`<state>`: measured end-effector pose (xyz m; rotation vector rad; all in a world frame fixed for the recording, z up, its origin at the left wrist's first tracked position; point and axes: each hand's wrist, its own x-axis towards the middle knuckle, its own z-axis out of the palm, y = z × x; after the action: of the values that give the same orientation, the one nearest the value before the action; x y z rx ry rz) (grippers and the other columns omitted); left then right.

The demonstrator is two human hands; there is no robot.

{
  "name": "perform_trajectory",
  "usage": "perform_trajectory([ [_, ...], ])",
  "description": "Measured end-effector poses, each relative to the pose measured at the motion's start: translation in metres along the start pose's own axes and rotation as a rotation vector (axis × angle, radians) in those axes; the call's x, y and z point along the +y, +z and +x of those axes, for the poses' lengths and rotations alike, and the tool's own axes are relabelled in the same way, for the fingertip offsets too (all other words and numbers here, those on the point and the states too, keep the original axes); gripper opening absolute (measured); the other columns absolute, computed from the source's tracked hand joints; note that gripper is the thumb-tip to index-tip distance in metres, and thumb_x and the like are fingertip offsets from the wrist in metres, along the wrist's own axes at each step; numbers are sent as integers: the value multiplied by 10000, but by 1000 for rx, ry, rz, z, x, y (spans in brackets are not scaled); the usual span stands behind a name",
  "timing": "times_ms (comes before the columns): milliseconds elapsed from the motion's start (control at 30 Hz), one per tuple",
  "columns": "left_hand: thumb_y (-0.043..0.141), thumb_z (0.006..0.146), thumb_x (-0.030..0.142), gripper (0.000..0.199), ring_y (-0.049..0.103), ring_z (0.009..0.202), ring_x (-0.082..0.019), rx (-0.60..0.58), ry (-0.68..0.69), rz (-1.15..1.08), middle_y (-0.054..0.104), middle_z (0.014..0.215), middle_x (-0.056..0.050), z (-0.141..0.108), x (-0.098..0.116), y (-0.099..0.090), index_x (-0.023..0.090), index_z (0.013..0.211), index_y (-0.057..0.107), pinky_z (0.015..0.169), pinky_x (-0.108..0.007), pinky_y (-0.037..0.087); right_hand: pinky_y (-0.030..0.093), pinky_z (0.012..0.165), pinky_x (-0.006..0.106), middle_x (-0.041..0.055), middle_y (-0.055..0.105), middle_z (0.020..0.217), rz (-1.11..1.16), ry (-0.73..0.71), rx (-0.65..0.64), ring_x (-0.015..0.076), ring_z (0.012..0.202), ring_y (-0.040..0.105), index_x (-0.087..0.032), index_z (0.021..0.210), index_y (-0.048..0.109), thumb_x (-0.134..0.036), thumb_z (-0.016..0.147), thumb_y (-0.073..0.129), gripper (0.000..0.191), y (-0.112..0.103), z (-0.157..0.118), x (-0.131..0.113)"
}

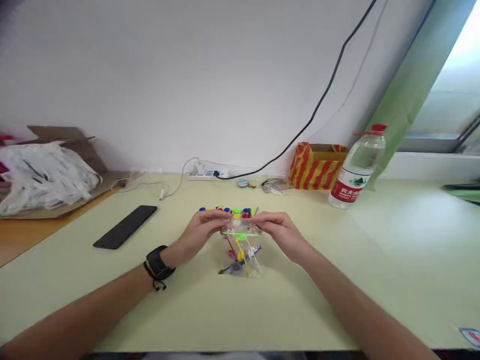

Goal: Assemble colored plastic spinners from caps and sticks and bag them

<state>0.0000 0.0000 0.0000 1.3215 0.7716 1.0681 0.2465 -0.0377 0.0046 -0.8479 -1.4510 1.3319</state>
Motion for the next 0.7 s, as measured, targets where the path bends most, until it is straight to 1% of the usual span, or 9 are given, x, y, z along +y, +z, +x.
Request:
perform_trajectory([
  [67,721,875,311,210,688,801,-181,-33,11,-53,763,841,-94,0,-1,-2,135,929,822,742,-266,553,409,805,333,59,628,931,-24,-35,-18,199,893,543,-233,976,848,-245,917,619,236,0,0,-1],
  [133,698,907,359,259,690,803,-186,-44,33,-55,755,827,-96,0,-3,-3,129,931,813,764,-283,559,422,809,344,61,631,936,-78,-68,-16,201,883,545,-232,976,844,-303,956,594,260,1,-1,-2],
  [200,760,877,377,249,689,798,-181,-32,73,4,756,848,-88,0,-4,-3,135,924,800,764,-285,563,438,816,356,60,638,913,-181,-99,10,203,873,557,-230,964,836,-380,996,572,305,4,-2,-3],
  [267,847,803,335,251,685,787,-171,-7,100,79,753,853,-66,-1,-6,-3,152,963,788,751,-273,563,472,819,361,57,665,913,-236,-120,44,207,876,592,-231,973,818,-421,971,637,263,8,-2,-3],
  [333,867,785,315,330,676,776,-159,-9,109,118,735,826,-41,-2,-6,-3,168,1066,775,755,-266,563,514,803,360,59,707,967,-207,-128,80,213,883,634,-240,1042,788,-419,911,729,230,12,-2,-3],
  [433,855,801,329,382,663,753,-149,-40,96,134,706,786,-23,-2,-3,-2,172,1137,764,754,-264,567,554,774,356,65,738,983,-169,-121,118,214,871,670,-243,1122,748,-423,884,766,298,14,-2,-1],
  [500,847,810,347,347,676,790,-162,-59,85,142,733,845,-49,-2,-3,-2,163,1096,780,758,-266,571,564,791,360,73,742,994,-183,-125,108,220,895,679,-235,1104,747,-422,883,769,291,13,-2,1],
  [600,832,825,365,281,697,849,-183,-79,87,154,774,963,-91,-2,-4,-1,154,1009,804,773,-270,573,563,862,367,86,733,1083,-201,-144,82,238,997,676,-230,1074,752,-405,872,784,269,14,-3,1],
  [700,836,822,354,244,705,833,-184,-82,96,162,787,945,-93,-3,-6,0,150,954,813,769,-270,574,554,891,361,80,728,1091,-195,-138,77,237,1027,668,-234,1111,738,-404,872,784,298,18,-3,-1],
])
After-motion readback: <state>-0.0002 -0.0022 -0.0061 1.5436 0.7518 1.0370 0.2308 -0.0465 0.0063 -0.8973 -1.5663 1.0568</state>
